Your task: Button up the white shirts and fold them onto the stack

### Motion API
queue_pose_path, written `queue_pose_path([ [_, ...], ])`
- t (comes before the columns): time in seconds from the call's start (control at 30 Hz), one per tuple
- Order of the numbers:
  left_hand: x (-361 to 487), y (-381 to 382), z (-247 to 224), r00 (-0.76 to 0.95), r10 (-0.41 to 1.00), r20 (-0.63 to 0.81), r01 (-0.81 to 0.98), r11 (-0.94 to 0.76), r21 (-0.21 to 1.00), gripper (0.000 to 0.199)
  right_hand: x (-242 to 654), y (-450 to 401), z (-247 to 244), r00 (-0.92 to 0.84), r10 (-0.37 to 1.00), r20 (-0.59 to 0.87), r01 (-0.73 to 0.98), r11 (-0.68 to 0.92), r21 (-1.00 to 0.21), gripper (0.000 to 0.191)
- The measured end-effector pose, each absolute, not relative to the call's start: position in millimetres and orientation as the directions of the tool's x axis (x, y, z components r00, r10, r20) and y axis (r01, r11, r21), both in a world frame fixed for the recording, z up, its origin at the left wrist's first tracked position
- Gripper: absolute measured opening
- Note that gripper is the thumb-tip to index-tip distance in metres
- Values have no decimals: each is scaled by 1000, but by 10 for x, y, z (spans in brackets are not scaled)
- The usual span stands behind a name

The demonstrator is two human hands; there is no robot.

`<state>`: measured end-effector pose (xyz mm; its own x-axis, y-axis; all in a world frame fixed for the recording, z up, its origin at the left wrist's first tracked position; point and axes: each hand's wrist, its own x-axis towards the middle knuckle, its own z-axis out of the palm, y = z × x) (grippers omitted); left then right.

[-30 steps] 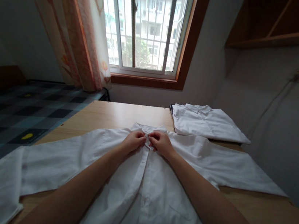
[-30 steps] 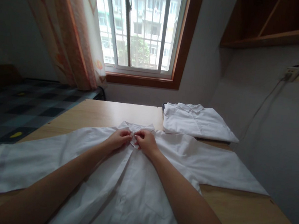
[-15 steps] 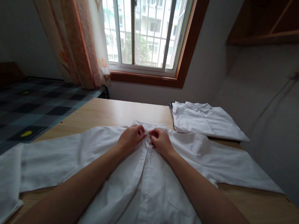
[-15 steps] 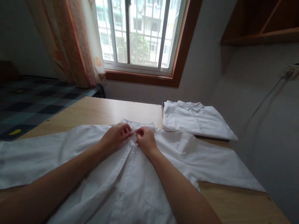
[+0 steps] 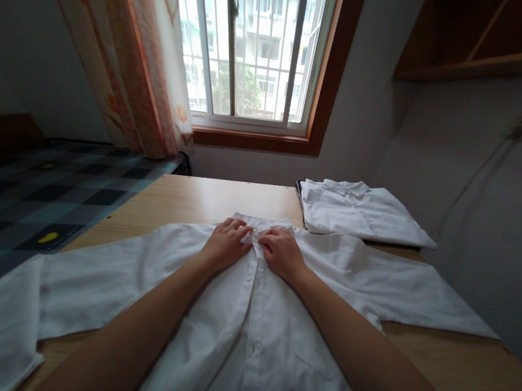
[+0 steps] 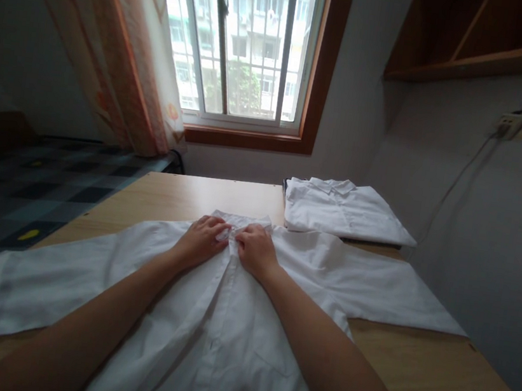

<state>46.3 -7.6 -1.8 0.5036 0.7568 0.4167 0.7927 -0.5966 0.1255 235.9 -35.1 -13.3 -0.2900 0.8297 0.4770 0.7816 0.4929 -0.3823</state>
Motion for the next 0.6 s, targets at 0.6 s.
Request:
queue_pose_path([
  [0.6,417,-24,52,560,654,508,659,-724,204,29,2383,-357,-89,-322,855,406,803,474,-361,26],
])
